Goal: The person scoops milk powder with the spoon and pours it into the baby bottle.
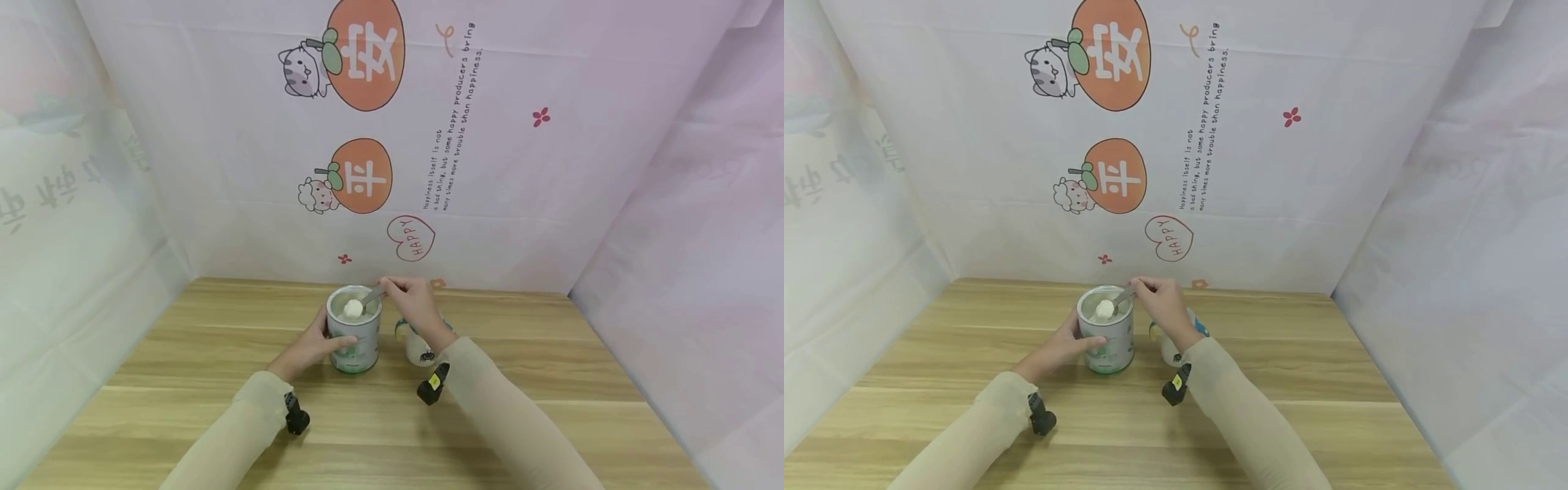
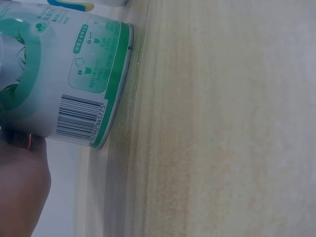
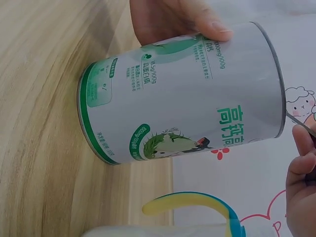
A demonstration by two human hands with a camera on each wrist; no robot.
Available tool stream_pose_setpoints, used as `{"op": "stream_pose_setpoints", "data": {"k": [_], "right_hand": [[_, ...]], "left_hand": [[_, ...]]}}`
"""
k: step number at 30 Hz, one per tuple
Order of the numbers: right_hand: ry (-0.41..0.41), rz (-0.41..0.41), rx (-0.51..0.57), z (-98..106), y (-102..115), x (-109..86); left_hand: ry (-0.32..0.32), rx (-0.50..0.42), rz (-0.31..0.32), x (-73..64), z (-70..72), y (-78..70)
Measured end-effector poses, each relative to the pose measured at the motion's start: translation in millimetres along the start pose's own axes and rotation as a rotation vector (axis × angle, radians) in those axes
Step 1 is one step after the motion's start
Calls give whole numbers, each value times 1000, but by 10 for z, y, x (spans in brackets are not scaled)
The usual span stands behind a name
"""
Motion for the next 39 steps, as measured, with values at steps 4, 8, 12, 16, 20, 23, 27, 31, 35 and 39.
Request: {"op": "stream_pose_setpoints", "data": {"k": [4,8,12,16,20,23,27,31,35,39], "right_hand": [[-7,-6,2,-4,7,1],[-15,-14,9,-7,4,-3],[-20,-20,23,-6,-6,-17],[-30,-29,17,-3,-20,-21],[-31,-35,4,1,-15,-16],[-32,-56,9,9,-21,-11],[-43,-125,41,43,-37,-11],[-47,-184,76,87,-26,-15],[-50,-223,108,122,8,-19],[-56,-231,141,152,35,-5]], "left_hand": [[0,7,3,-4,8,8],[-2,11,4,-2,18,16],[-3,11,1,4,21,20],[-2,18,4,-3,17,15],[-1,21,2,-13,12,6],[-3,22,-1,-17,7,-3],[-2,23,-1,-13,2,-3],[1,14,-3,-12,-1,4],[-1,5,1,-14,2,11],[-2,9,0,-14,11,12]]}}
Point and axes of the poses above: each hand's wrist, its own x-axis towards the middle knuckle, its own z-axis out of the back of the hand, y = z × x, the point moved 4 cm from there along x, towards the middle knuckle, and after that the axes turned 4 degrees about -y, right-handed, at the moved point
